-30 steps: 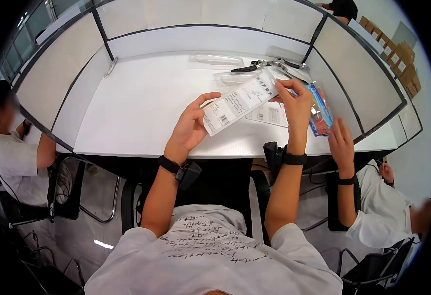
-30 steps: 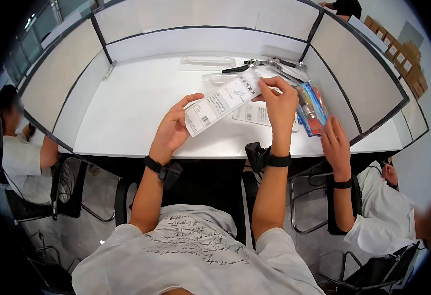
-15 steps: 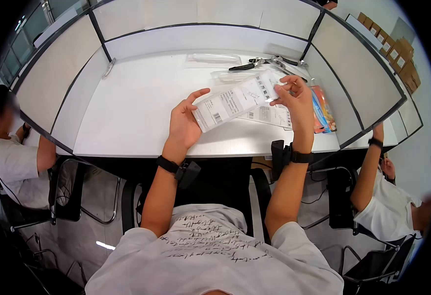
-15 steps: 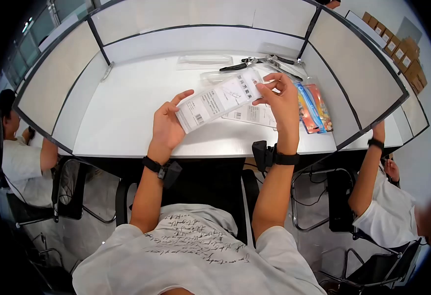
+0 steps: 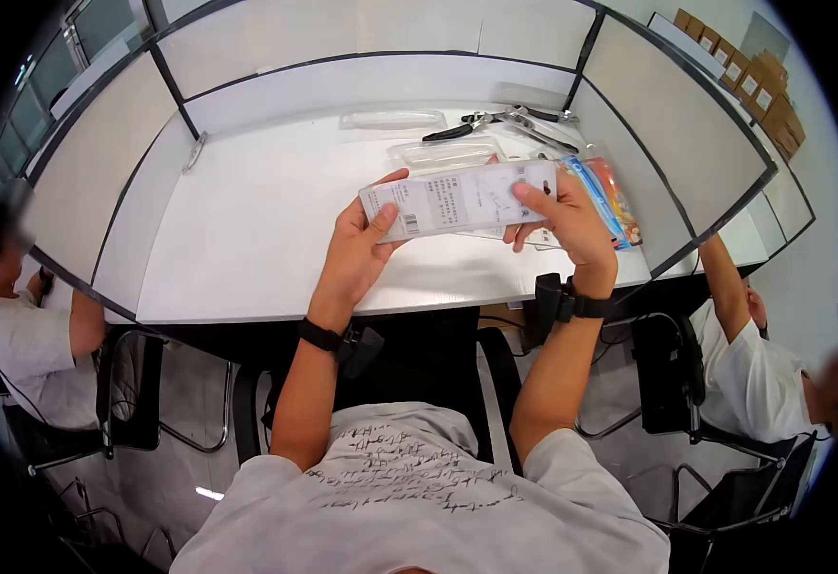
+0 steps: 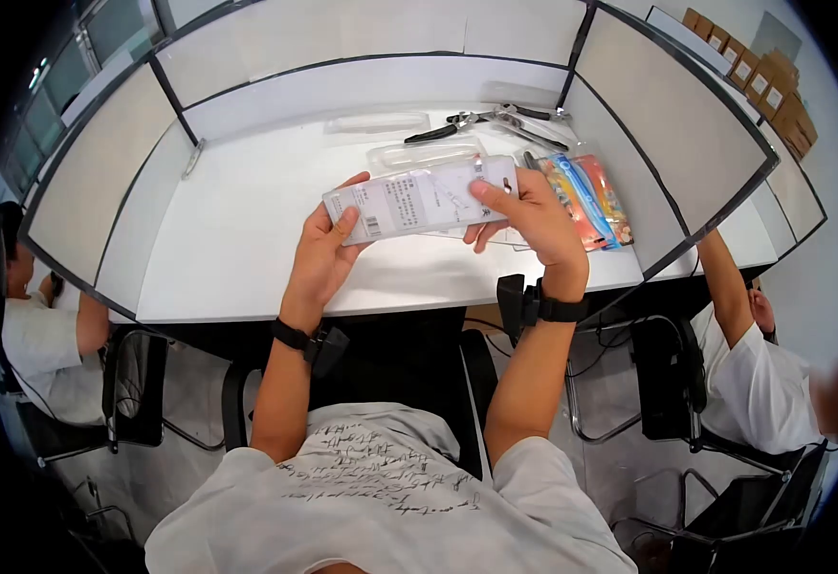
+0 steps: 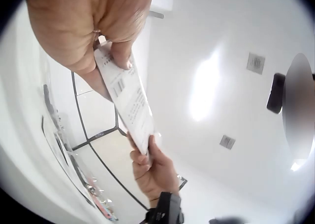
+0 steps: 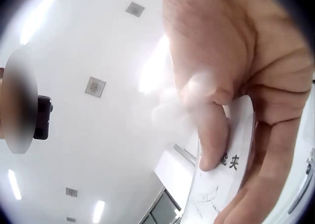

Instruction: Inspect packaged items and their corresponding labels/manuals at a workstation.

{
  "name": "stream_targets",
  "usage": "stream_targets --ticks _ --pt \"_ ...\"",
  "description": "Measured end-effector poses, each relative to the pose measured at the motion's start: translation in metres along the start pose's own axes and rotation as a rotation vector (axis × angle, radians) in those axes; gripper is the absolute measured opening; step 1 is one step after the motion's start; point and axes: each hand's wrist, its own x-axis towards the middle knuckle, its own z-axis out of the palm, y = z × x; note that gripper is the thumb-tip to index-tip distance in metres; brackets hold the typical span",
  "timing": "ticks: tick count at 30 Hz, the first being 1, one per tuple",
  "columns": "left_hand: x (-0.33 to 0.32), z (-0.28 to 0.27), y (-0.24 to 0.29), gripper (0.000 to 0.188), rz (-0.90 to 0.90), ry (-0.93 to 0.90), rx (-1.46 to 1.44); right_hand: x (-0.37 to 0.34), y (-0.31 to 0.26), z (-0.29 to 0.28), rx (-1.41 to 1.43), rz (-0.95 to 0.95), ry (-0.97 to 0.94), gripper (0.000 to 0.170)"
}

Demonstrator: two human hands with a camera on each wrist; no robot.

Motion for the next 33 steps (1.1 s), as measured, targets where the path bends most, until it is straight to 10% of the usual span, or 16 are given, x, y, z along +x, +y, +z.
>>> stream_targets --ticks 7,11,15,17,21,24,33 --pt "0.003 -0.001 -0.012 0.041 -0.152 -0.072 0.406 -0.066 -0.054 -0.021 -0.512 -0.630 1.241 0.032" --pt "0.007 -0.012 -0.033 0.030 -0.164 -0.144 0.587 -0.109 -0.072 -0.038 -0.340 -1.042 1.840 0.050" --pt "0.007 -0.014 -0.041 0.026 -0.153 -0.117 0.645 -0.153 -0.039 -0.107 -0.479 -0.755 2.054 0.055" --pt "0.006 -0.013 -0.044 0.026 -0.115 -0.124 0.690 -0.161 -0.019 -0.132 -0.496 -0.374 2.113 0.051" --pt "0.003 -0.011 -0.047 0.023 -0.079 -0.123 0.715 -0.158 0.045 -0.192 -0.343 -0.314 1.928 0.043" --pt "0.002 -0.009 -0.046 0.022 -0.082 -0.125 0.706 -0.141 0.065 -0.178 -0.369 -0.260 1.803 0.084" --pt "0.003 -0.005 -0.046 0.023 -0.069 -0.118 0.765 -0.140 0.155 -0.269 -0.680 0.549 1.468 0.034"
